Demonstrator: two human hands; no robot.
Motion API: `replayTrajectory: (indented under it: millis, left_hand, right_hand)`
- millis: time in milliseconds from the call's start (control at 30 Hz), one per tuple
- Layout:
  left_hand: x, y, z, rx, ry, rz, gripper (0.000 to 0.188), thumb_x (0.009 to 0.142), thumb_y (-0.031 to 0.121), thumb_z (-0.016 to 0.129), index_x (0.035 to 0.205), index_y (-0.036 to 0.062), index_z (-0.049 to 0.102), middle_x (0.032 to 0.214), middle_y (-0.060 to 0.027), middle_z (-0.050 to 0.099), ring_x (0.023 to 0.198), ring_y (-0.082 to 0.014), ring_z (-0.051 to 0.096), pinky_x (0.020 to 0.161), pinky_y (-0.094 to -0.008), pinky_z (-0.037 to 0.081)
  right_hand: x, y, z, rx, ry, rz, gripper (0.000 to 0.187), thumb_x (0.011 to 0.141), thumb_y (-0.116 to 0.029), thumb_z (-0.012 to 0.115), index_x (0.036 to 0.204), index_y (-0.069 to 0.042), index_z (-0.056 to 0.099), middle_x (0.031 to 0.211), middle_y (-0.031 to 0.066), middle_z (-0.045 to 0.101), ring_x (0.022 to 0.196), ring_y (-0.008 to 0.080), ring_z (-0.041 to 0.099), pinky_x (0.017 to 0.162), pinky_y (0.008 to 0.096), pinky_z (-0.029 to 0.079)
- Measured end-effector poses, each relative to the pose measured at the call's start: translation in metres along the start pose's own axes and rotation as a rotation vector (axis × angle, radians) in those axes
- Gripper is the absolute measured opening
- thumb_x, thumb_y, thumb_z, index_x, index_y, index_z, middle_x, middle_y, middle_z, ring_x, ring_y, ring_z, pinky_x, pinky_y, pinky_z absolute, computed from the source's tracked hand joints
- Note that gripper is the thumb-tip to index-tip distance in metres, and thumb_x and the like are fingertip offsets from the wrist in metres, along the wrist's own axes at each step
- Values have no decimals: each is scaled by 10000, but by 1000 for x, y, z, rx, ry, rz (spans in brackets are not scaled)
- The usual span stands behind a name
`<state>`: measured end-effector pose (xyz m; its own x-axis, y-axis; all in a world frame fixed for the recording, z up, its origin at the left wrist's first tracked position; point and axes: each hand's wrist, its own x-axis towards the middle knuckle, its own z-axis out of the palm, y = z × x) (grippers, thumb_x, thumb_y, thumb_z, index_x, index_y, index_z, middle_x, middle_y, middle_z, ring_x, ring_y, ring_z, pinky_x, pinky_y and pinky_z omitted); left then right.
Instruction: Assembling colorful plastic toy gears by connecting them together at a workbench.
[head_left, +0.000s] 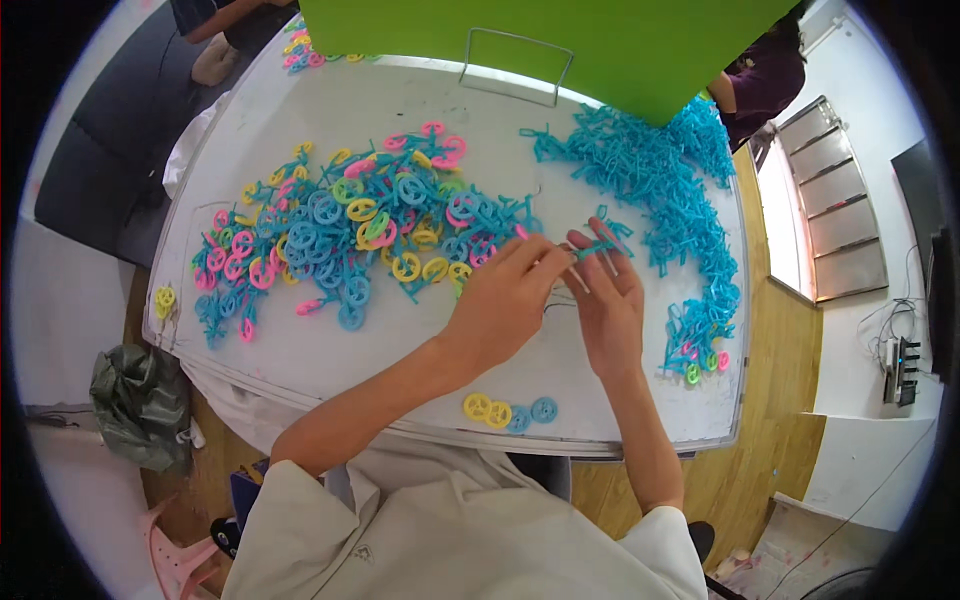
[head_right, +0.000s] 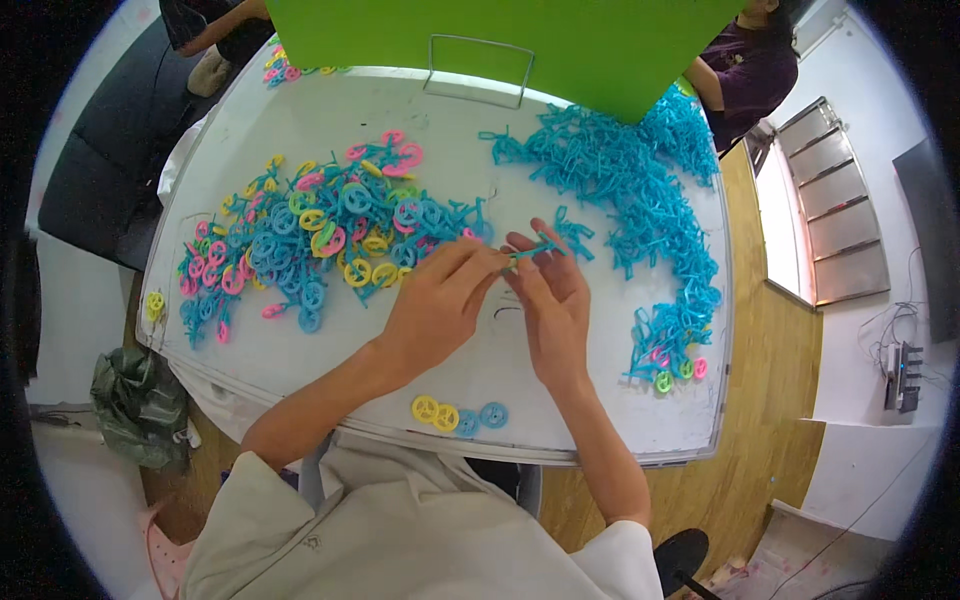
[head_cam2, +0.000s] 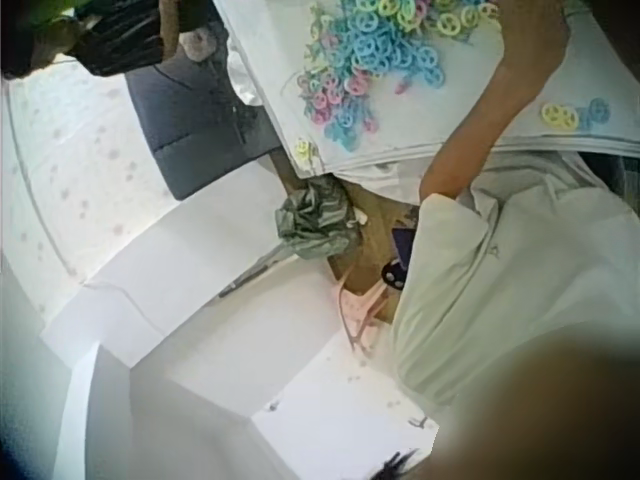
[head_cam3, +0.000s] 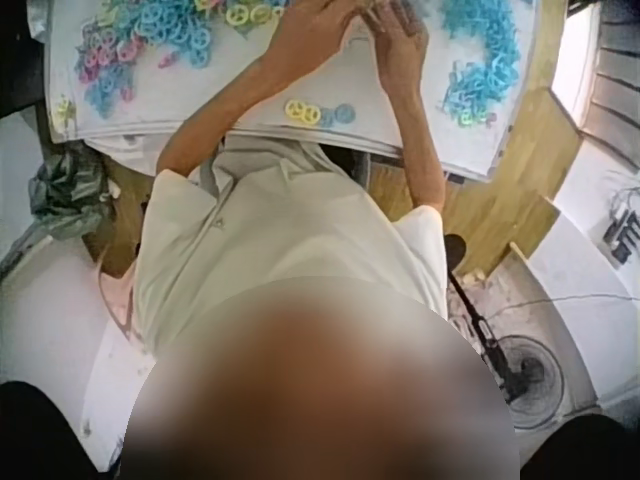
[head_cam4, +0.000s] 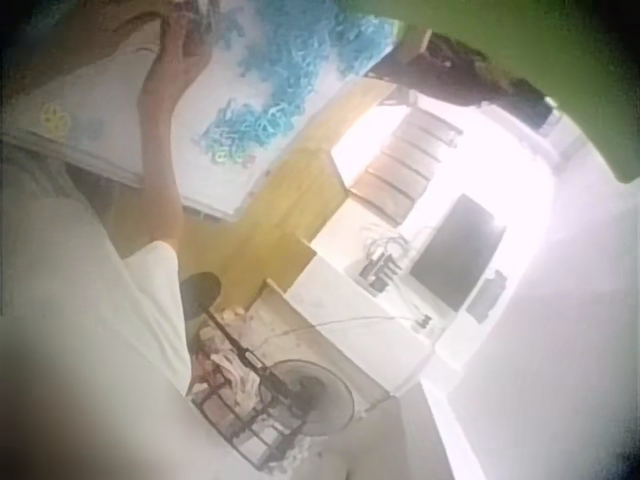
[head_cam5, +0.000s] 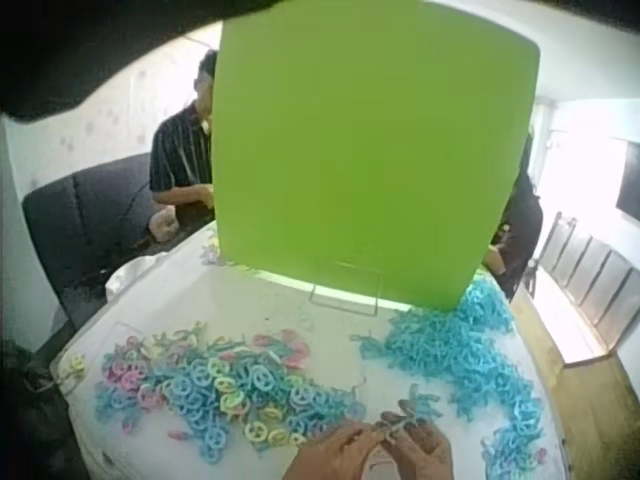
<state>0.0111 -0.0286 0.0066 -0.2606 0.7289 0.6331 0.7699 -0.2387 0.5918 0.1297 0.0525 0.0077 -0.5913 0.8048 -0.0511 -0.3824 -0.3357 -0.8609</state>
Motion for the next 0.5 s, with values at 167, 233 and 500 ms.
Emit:
replayTrajectory:
  millis: [167, 233, 500]
  left_hand:
    - [-25, 37, -45, 42, -501, -327, 373, 790, 44, 676, 1141, 46, 549, 1091, -173, 510, 961, -360, 544, 785, -422, 465]
    - [-59, 39, -64, 31, -676, -286, 375, 782, 52, 684, 1135, 65, 559, 1033, -166, 508, 919, -349, 544, 758, -399, 463]
    - [-62, 25, -33, -110, -453, -351, 180, 761, -32, 658, 920, 51, 639, 897, -122, 552, 811, -278, 583, 681, -363, 488]
  right_hand:
    - [8, -4, -16, -350, 127, -145, 381, 974, -177, 536, 1297, 10, 457, 772, -28, 482, 655, 53, 449, 666, 215, 406]
    - [9, -16, -16, -203, 105, -98, 364, 981, -211, 529, 1268, 9, 484, 745, -39, 442, 609, 42, 372, 599, 208, 343]
    - [11, -21, -24, -281, -88, 9, 339, 989, -269, 518, 1162, 15, 585, 655, -60, 399, 550, 30, 302, 507, 202, 247]
